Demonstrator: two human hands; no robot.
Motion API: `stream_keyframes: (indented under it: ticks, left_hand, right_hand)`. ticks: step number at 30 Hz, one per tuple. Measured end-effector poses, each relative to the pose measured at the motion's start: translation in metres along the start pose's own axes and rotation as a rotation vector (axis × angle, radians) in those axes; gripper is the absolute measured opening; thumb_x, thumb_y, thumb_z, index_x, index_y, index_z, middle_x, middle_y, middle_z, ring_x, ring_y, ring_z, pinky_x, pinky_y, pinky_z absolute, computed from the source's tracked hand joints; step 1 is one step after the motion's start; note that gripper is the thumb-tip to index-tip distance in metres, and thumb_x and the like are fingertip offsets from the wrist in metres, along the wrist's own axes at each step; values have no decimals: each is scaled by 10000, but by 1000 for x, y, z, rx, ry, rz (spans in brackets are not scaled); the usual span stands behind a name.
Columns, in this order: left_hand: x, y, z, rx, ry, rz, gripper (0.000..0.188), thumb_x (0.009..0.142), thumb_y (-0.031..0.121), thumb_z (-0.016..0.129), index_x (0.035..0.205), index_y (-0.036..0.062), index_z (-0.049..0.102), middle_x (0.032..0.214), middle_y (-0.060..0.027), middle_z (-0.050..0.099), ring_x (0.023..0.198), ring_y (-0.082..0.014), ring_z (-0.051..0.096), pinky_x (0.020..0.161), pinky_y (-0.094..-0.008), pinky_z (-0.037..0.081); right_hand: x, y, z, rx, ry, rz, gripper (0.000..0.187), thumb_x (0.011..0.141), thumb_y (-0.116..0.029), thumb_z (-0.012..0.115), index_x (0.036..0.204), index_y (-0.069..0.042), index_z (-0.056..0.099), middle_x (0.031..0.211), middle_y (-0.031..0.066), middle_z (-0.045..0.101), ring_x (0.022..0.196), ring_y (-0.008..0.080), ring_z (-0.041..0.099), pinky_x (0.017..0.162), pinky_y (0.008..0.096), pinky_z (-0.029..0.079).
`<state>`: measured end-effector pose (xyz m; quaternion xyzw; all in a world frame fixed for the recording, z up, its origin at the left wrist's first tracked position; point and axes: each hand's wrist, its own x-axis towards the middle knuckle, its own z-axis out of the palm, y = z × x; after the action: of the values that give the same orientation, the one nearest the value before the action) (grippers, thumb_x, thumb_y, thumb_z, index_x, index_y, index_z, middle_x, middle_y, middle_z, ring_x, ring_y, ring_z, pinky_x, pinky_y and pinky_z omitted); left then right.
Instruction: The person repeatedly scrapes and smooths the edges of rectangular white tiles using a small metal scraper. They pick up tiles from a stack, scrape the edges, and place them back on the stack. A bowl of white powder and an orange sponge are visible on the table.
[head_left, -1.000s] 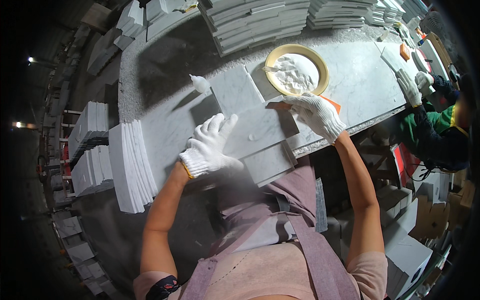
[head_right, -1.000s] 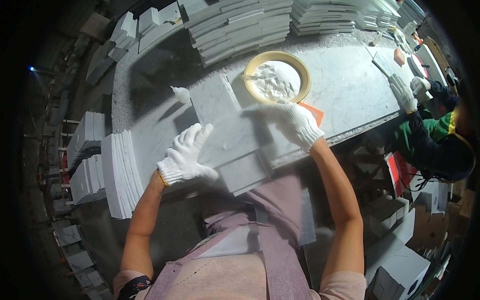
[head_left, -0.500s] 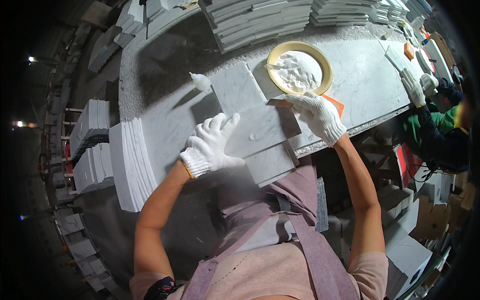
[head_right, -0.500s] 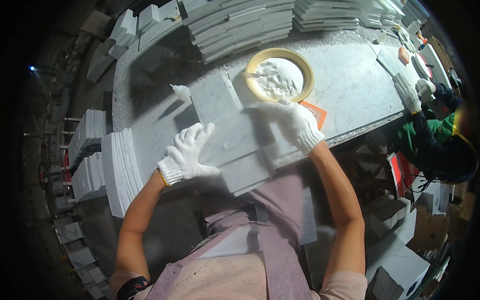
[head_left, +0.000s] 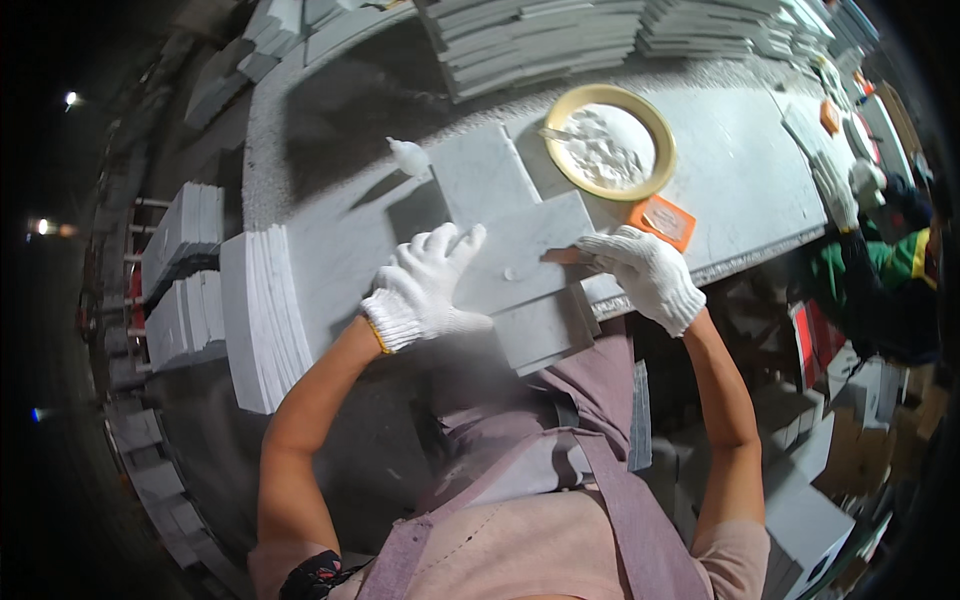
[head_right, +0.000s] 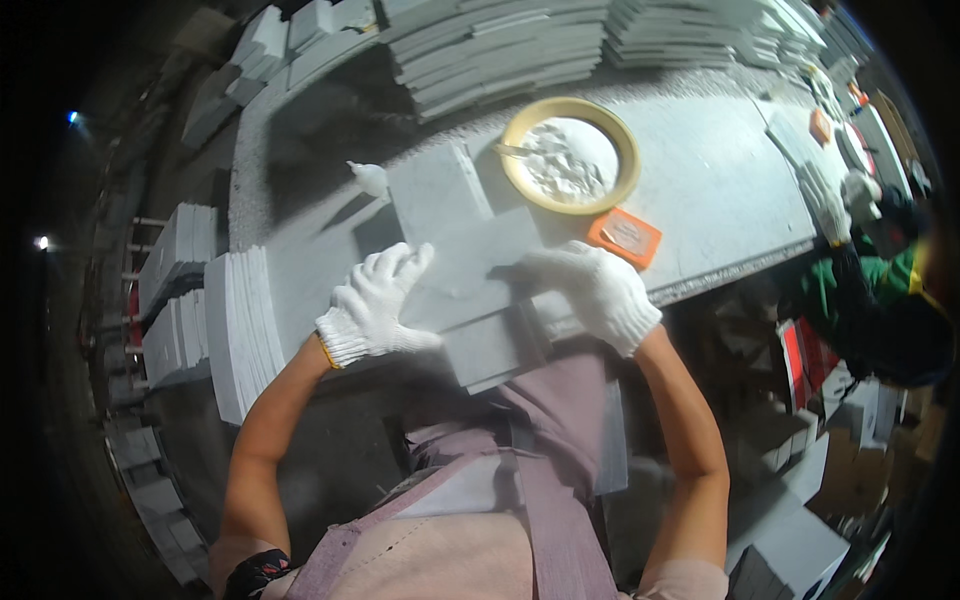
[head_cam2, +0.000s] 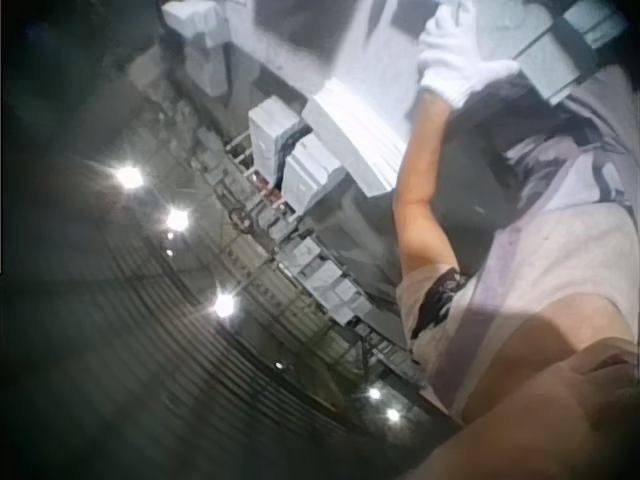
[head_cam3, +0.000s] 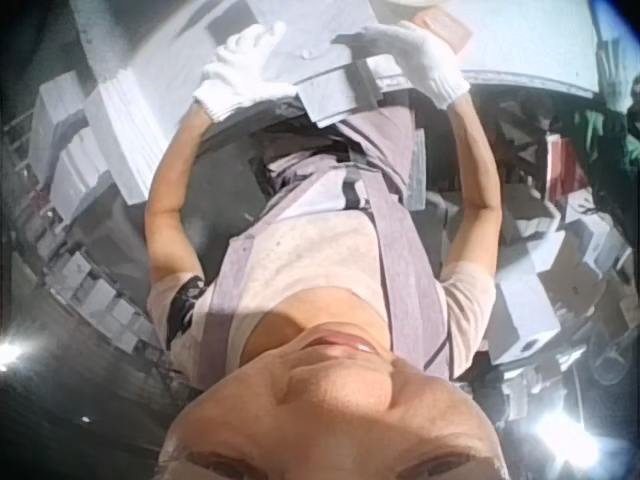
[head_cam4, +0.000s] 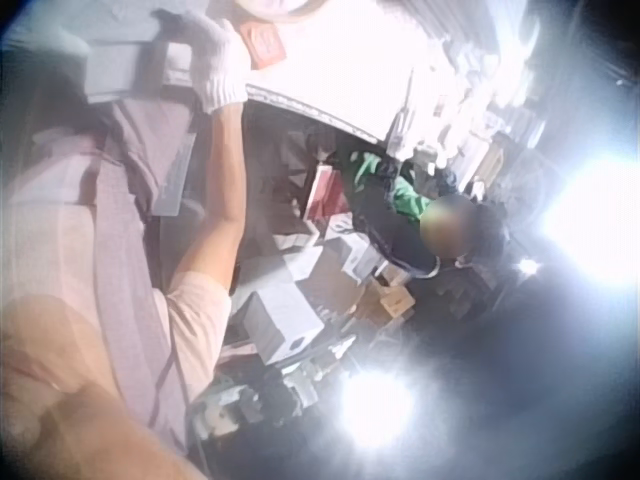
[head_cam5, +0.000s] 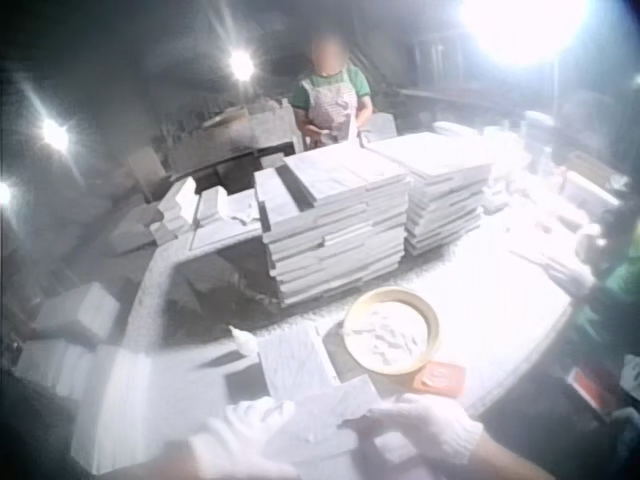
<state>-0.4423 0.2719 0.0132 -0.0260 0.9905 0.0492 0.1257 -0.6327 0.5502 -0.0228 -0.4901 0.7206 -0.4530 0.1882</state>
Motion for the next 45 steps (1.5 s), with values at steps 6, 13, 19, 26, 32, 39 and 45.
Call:
stream_keyframes:
  ticks: [6, 13, 19, 26, 32, 39, 45]
  left_hand:
    - [-2, 3, -10, -73, -93, -39, 1158, 732, 652, 818, 1636, 99, 351, 1505, -218, 437, 1300, -435, 519, 1127, -540, 437]
    - [-2, 6, -7, 6, -59, -27, 1220, 702, 687, 831, 1643, 81, 345, 1542, -240, 428, 1353, -450, 488, 1148, -546, 425]
    - [1, 3, -5, -3, -59, -21, 1205, 716, 696, 820, 1641, 84, 347, 1509, -223, 445, 1333, -430, 502, 1123, -537, 439]
    - [-5, 13, -4, -111, -78, -146, 1156, 786, 740, 749, 1645, 92, 328, 1457, -219, 489, 1304, -424, 551, 1039, -556, 496]
    - [-15, 50, 0, -287, -210, -457, 1062, 893, 714, 667, 1664, 100, 269, 1449, -259, 532, 1228, -471, 634, 991, -581, 518]
    - [-19, 73, -23, -399, -175, -493, 991, 923, 672, 658, 1642, 90, 301, 1379, -271, 607, 1217, -464, 647, 1008, -575, 510]
    - [-29, 85, -7, -272, 31, -251, 629, 970, 529, 670, 1434, 106, 626, 1333, -160, 688, 1267, -348, 647, 1000, -480, 542]
  right_hand:
    - [35, 17, -11, -56, -6, 133, 319, 996, -39, 659, 1305, -70, 733, 1045, 105, 737, 918, 180, 710, 831, 328, 603]
    - [28, 31, -8, -50, -36, 195, 330, 972, 15, 644, 1266, -87, 755, 1005, 89, 741, 870, 184, 721, 795, 320, 605]
    - [-10, 10, -24, -108, -286, -68, 398, 935, 42, 619, 1262, -123, 774, 930, 87, 700, 743, 166, 674, 710, 297, 579]
    - [-104, 6, -18, 754, 402, 616, 576, 983, -30, 650, 1543, 12, 523, 1034, 47, 694, 727, 90, 597, 661, 240, 538]
    - [-121, 13, 53, 983, 533, 746, 383, 1013, -162, 737, 1323, 32, 622, 947, 55, 652, 722, 139, 627, 645, 271, 556]
    - [-96, -2, 71, 906, 513, 574, 239, 1054, -201, 685, 1170, 6, 651, 925, 61, 659, 719, 144, 639, 648, 297, 582]
    - [-117, 4, 67, 945, 714, 676, 256, 1074, -238, 672, 1172, -1, 665, 945, 55, 673, 718, 118, 626, 611, 275, 563]
